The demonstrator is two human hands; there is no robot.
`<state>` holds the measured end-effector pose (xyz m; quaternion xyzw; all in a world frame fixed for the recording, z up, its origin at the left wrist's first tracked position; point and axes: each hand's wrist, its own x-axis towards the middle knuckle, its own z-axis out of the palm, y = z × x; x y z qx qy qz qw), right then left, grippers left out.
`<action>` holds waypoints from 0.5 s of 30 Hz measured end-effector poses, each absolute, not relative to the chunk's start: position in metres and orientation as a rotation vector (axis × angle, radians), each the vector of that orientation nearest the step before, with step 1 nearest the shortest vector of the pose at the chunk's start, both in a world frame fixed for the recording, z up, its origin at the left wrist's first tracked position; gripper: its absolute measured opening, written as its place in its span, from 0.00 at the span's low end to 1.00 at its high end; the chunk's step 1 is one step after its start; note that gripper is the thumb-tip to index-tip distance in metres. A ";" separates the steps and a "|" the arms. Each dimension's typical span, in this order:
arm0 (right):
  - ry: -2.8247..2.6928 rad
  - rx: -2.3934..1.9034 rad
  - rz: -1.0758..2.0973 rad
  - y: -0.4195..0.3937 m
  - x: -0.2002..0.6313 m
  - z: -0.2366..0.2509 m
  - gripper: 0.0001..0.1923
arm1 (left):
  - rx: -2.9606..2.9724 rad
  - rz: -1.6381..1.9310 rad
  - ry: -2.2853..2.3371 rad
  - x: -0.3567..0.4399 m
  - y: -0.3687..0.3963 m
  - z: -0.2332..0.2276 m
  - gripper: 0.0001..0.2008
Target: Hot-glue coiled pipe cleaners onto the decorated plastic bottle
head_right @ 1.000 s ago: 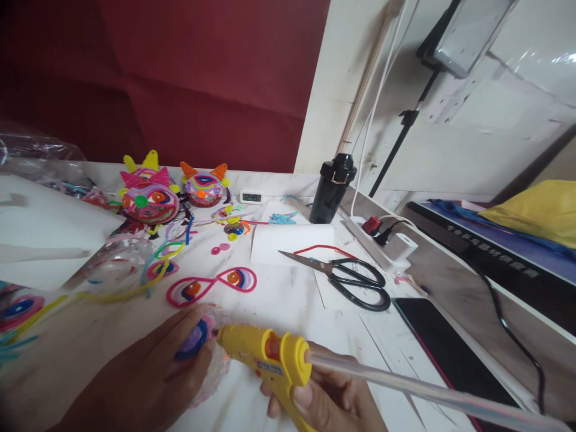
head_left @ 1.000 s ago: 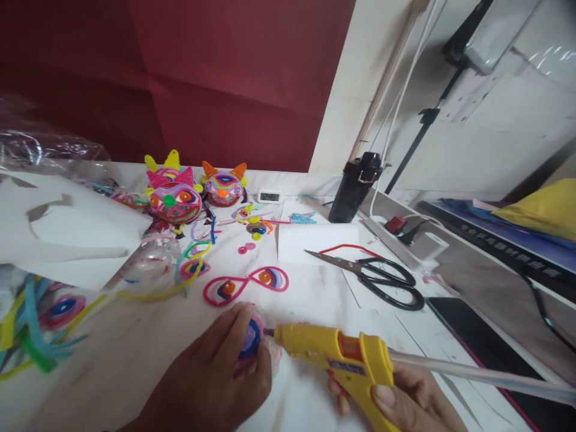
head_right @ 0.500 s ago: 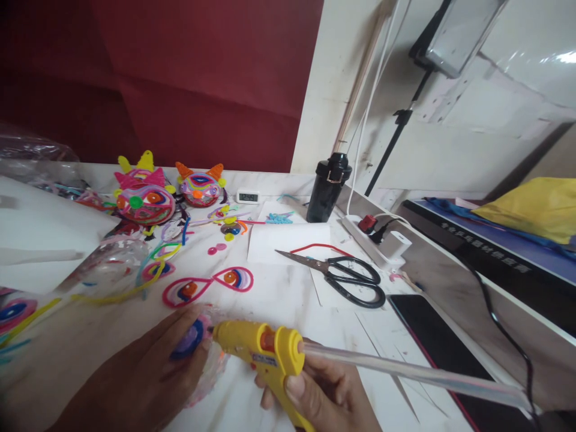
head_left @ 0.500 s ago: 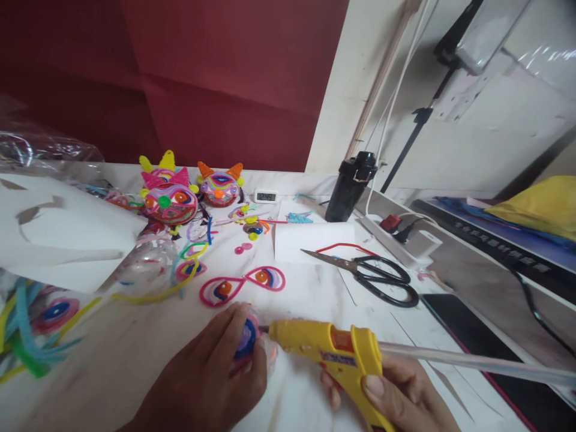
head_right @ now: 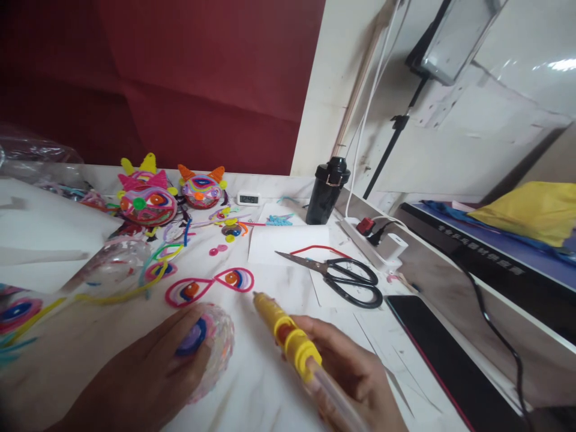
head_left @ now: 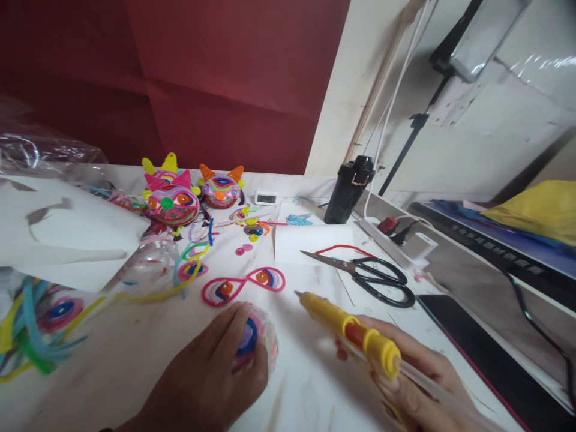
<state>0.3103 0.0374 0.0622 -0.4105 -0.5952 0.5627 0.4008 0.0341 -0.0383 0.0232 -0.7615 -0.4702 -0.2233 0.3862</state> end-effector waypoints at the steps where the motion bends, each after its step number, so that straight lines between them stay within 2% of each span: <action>1: -1.572 -1.018 1.360 0.042 0.317 0.062 0.25 | -1.936 -0.570 -1.187 0.034 -0.038 0.023 0.07; 8: -2.112 -1.062 0.875 0.082 0.341 0.051 0.22 | -1.911 -0.577 -1.200 0.037 -0.037 0.030 0.14; 15: -2.436 -0.839 0.334 0.079 0.327 0.055 0.15 | -1.893 -0.595 -1.192 0.037 -0.036 0.030 0.13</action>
